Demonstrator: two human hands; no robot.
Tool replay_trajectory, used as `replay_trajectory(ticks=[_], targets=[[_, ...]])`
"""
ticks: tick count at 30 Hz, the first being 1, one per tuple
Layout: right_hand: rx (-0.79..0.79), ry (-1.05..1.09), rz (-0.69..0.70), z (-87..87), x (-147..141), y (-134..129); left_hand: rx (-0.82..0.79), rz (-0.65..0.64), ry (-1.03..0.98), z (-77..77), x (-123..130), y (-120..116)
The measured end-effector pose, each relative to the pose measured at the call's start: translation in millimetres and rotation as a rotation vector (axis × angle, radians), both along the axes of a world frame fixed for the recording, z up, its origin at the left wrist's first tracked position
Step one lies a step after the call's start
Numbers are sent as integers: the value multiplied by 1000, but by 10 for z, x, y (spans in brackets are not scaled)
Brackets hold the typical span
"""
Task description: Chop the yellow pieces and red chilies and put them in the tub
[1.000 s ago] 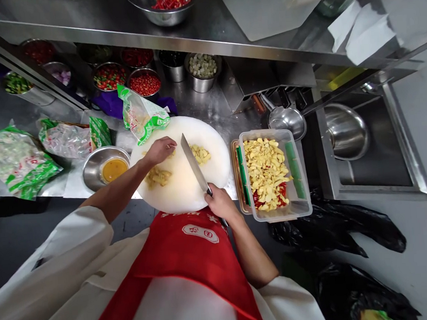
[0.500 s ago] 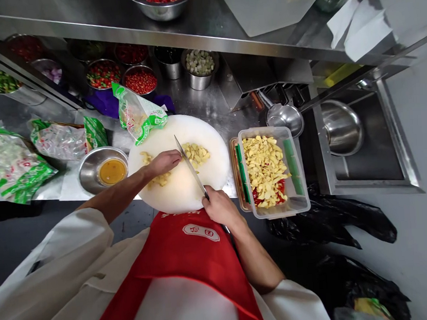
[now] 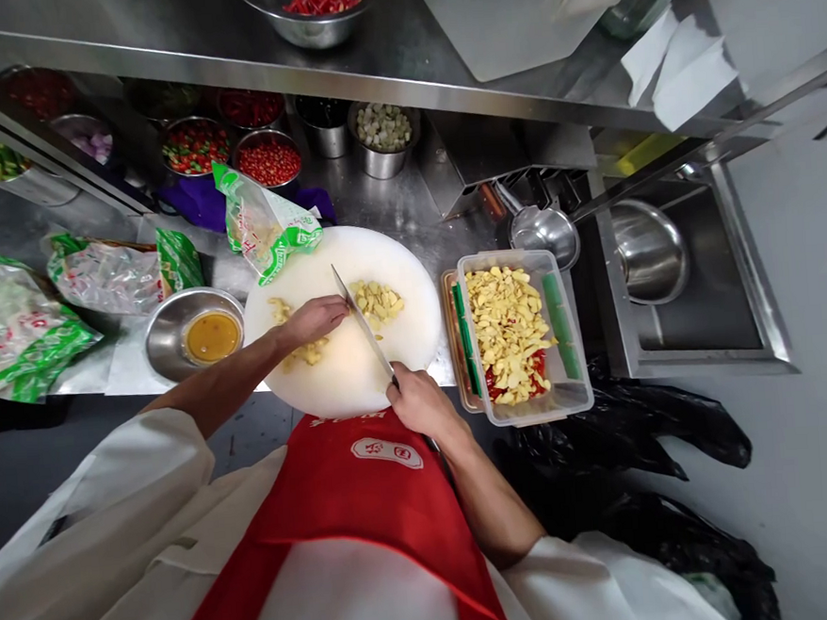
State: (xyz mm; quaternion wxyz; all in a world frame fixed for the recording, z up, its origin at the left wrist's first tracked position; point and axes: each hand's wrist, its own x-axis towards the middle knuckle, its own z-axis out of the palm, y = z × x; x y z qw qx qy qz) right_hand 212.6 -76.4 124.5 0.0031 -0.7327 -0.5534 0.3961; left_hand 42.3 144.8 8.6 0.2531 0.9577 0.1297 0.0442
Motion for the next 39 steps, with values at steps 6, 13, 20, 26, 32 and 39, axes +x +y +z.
replay_trajectory(ticks=[6, 13, 20, 26, 32, 39], targets=[[-3, 4, 16, 69, 30, 35, 31, -29, 4, -19, -12, 31], [14, 17, 1, 8, -16, 118, 12, -17, -12, -56, -38, 46], [-5, 26, -17, 2, 8, 87, 30, -9, -10, -77, -45, 51], [2, 139, -87, -66, -23, 106, 35, -6, -11, -102, -63, 61], [68, 177, -125, -58, 49, 201, 3, -34, 39, 3, -65, 82], [32, 240, -159, 74, 234, -211, -68, 357, 106, 399, -383, 455]])
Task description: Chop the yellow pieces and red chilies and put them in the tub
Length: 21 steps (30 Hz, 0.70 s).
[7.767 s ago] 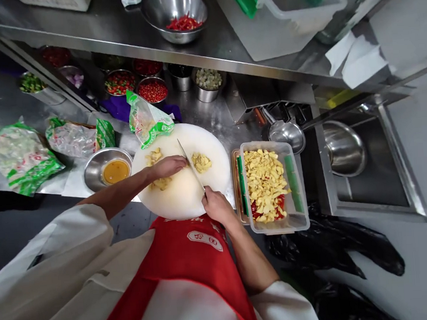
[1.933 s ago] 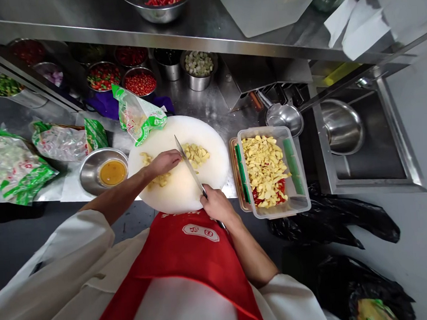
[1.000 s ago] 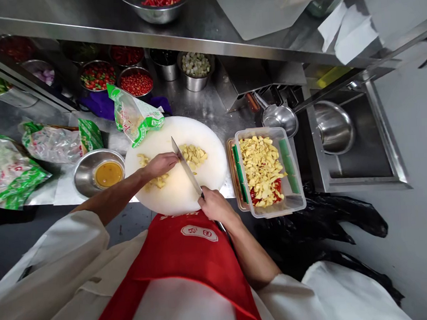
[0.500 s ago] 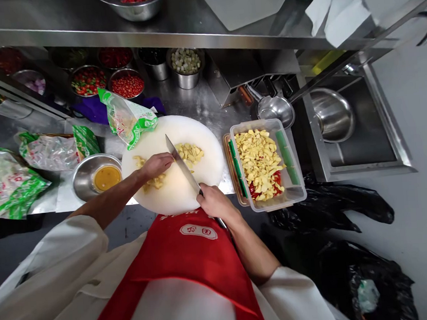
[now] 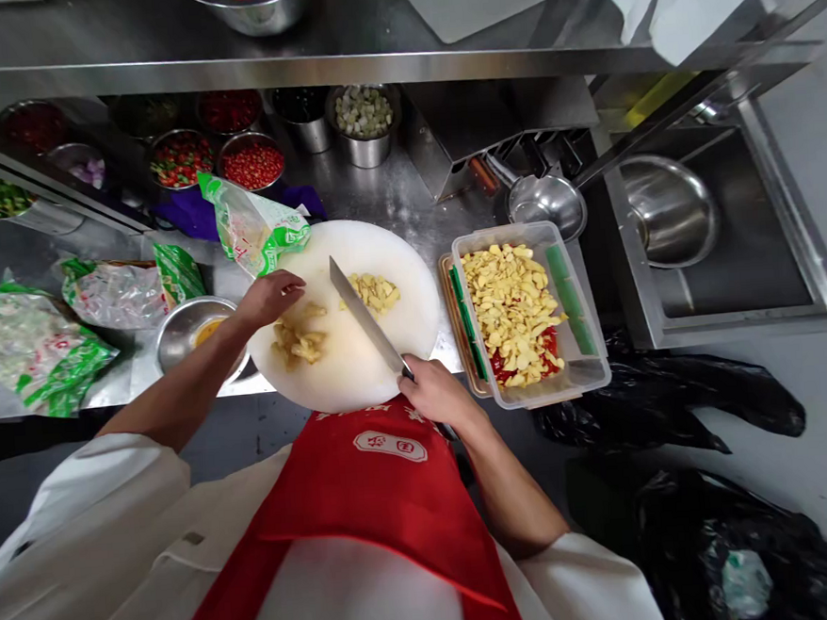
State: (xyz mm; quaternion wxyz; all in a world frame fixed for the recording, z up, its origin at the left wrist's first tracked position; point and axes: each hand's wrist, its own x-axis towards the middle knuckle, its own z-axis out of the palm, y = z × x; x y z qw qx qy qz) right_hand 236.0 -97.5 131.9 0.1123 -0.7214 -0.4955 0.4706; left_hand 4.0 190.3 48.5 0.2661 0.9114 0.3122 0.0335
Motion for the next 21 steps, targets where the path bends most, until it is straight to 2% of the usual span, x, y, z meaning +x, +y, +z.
replay_trajectory(ticks=[2, 5, 10, 15, 21], targets=[[-26, 61, 7, -64, -29, -64, -57, -15, 113, 56, -63, 9], [-35, 102, -9, -188, -67, -84, -15, -168, 200, 25, -32, -144], [-8, -8, -16, -244, -50, -21, 127, -362, 92, -159, 193, -442], [49, -109, 65, -174, -116, 46, 168, -399, 38, -204, 263, -499], [3, -189, 142, -72, -217, 121, 179, -393, 64, -232, 271, -600]])
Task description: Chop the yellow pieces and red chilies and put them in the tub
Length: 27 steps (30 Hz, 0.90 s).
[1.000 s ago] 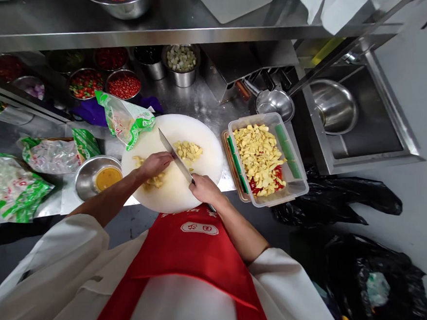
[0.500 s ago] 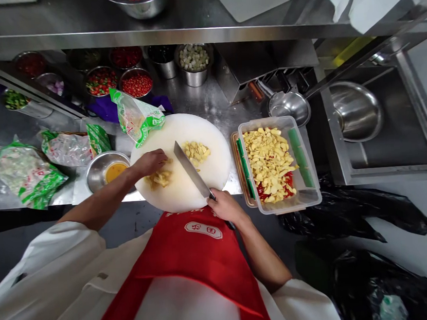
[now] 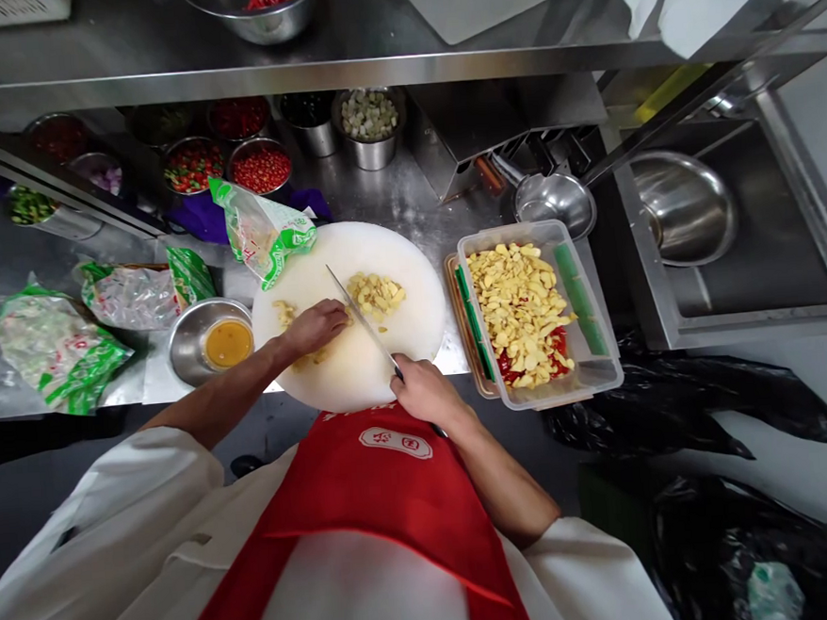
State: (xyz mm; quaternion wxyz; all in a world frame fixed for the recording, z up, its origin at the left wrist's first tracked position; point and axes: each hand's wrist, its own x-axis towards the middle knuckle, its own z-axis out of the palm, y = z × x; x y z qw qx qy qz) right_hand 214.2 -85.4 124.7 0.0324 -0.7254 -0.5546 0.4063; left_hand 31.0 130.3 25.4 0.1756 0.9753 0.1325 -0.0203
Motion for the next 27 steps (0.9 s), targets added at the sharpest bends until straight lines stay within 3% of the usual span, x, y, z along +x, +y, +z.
replay_trajectory(ticks=[7, 13, 24, 27], targets=[[-70, -53, 100, 197, 2, 19, -22, -51, -92, -46, 57, -21], [-81, -65, 103, 105, -98, 242, -104, 11, -218, -125, -17, 32], [1, -33, 116, -6, -64, 231, -160, 77, -221, -122, -31, 96], [-40, -26, 97, -27, -42, 241, -162, 76, -224, -129, -38, 127]])
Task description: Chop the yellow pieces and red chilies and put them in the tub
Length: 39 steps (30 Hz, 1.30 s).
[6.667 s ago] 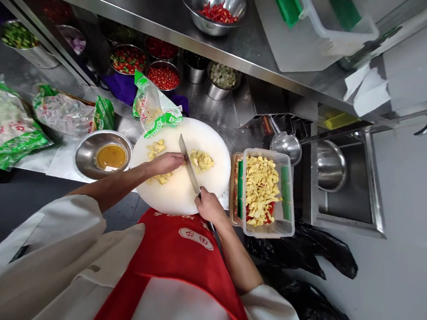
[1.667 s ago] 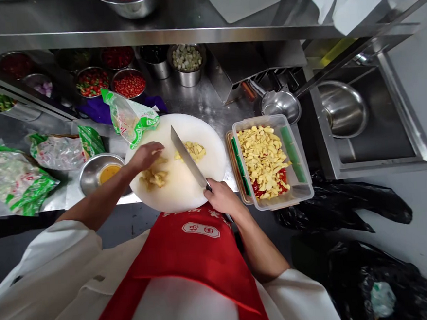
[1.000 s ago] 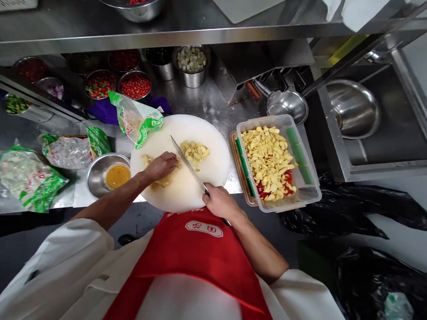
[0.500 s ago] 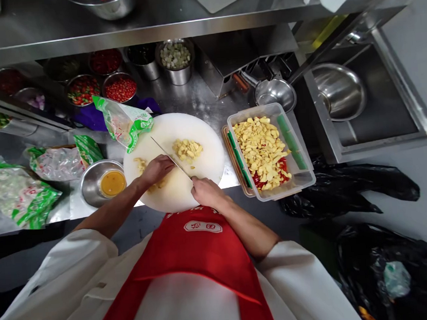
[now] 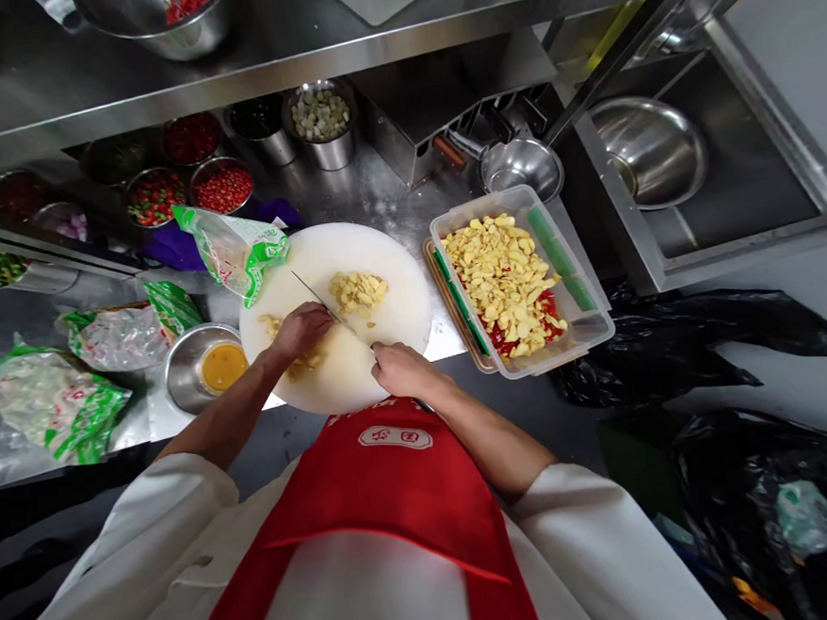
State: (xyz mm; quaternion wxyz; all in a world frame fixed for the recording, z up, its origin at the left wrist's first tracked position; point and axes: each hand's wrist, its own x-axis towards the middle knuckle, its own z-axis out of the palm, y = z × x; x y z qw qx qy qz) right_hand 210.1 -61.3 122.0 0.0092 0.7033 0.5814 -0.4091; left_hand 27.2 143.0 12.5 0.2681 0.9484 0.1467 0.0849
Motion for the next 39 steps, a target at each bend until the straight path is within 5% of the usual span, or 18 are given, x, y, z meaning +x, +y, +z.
replay_trajectory(ticks=[12, 21, 26, 39], targets=[[7, 109, -44, 18, 64, 14, 13, -28, -25, -39, -32, 142], [47, 174, -116, -214, 14, 173, 52, -80, -3, 28, -46, 143], [-1, 186, -165, -118, 163, 76, 75, -38, 22, -10, -54, 152], [3, 59, -25, -1, 50, -2, -21, 38, -2, -48, -84, 154]])
